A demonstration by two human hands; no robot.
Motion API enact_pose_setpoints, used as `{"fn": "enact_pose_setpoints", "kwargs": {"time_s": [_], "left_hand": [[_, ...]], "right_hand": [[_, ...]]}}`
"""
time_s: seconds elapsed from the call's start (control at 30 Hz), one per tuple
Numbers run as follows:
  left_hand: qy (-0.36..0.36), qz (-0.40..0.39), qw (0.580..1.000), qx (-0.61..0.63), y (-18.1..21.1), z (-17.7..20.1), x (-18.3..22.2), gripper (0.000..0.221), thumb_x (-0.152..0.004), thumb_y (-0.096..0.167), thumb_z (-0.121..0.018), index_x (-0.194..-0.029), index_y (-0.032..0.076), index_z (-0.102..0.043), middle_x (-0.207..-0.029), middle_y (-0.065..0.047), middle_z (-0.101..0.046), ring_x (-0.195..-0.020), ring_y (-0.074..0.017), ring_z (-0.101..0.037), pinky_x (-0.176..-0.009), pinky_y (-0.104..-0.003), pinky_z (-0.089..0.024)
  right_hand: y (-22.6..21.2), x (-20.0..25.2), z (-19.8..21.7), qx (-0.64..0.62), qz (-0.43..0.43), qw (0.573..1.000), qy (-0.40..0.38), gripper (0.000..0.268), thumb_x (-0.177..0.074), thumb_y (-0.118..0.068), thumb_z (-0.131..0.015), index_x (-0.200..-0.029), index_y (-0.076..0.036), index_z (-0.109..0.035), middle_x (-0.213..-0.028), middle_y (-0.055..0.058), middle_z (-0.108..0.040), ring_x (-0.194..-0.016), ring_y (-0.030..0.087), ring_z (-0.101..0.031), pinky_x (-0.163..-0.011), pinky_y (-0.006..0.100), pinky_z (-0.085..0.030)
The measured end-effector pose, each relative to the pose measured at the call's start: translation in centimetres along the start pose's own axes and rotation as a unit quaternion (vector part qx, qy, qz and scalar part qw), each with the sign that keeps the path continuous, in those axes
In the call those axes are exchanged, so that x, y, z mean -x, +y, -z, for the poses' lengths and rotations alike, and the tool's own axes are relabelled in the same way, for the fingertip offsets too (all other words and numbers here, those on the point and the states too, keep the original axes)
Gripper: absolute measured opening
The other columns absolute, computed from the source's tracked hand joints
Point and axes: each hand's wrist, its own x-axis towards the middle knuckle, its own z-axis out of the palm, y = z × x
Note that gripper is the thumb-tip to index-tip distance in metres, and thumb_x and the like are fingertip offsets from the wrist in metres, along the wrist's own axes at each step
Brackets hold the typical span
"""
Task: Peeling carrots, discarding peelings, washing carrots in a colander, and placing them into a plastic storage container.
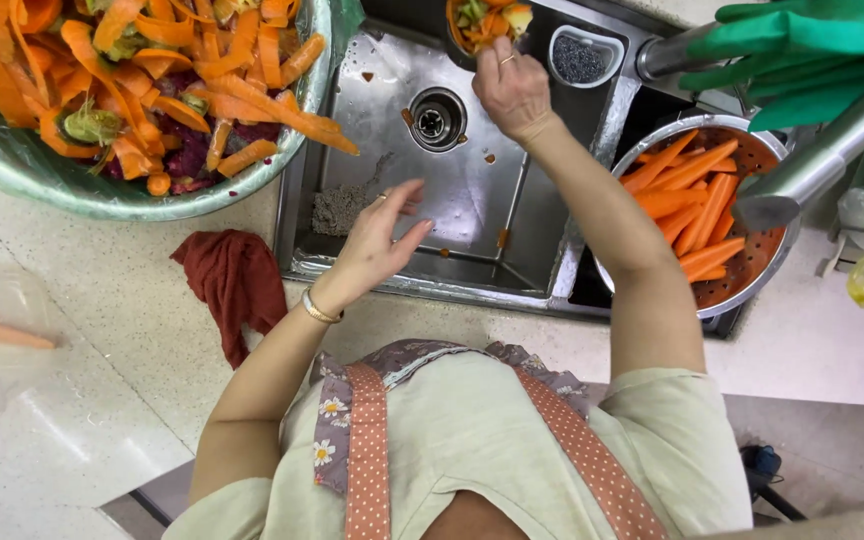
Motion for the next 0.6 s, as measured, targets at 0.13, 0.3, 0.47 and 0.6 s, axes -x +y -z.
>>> {"fn": "enact_pose_setpoints", "kwargs": {"time_s": [0.13,0.3,0.47,0.6], "left_hand": [[0.008,0.015,0.984,0.177,2.3,-0.3,-1.6,0.063,-0.100,0.018,-0.070,-0.153,0.006,-0.039,-0.135,-0.017,-0.064,-0.115,-0.0233,-0.070,-0.095,-0.035,-0.059],[0.100,-0.046,0.893,0.436,6.8,4.2,-2.5,0.077,-0.113,0.044,-0.047,-0.168,0.022,0.002,-0.160,-0.015,-0.039,-0.139,-0.0265,-0.057,-0.110,-0.037,-0.057],[0.210,-0.174,0.818,0.506,9.1,10.7,-0.7,0.078,-0.113,0.043,-0.050,-0.167,0.026,0.003,-0.160,-0.008,-0.039,-0.140,-0.0213,-0.053,-0.116,-0.039,-0.054],[0.370,-0.096,0.807,0.450,7.1,17.9,0.7,0.068,-0.107,0.031,-0.063,-0.161,0.015,-0.025,-0.134,-0.014,-0.051,-0.111,-0.0253,-0.052,-0.089,-0.045,-0.049]], "right_hand": [[-1.4,-6.8,12.1,-0.019,0.054,0.997,0.056,0.020,-0.088,-0.006,-0.072,-0.105,-0.004,-0.061,-0.095,0.007,-0.061,-0.079,0.018,-0.066,-0.061,0.031,-0.052],[-6.6,-14.1,21.9,-0.122,0.145,0.970,0.149,0.028,-0.084,0.006,-0.072,-0.109,-0.001,-0.061,-0.098,0.008,-0.064,-0.077,0.022,-0.067,-0.064,0.031,-0.055],[-14.4,-20.5,23.1,-0.259,0.148,0.938,0.177,0.025,-0.089,0.006,-0.072,-0.108,-0.002,-0.058,-0.099,0.010,-0.064,-0.077,0.023,-0.067,-0.064,0.033,-0.056],[-18.8,-23.6,21.0,-0.421,0.052,0.900,0.096,0.024,-0.100,0.001,-0.073,-0.118,-0.002,-0.058,-0.109,0.015,-0.065,-0.094,0.032,-0.069,-0.077,0.039,-0.058]]}}
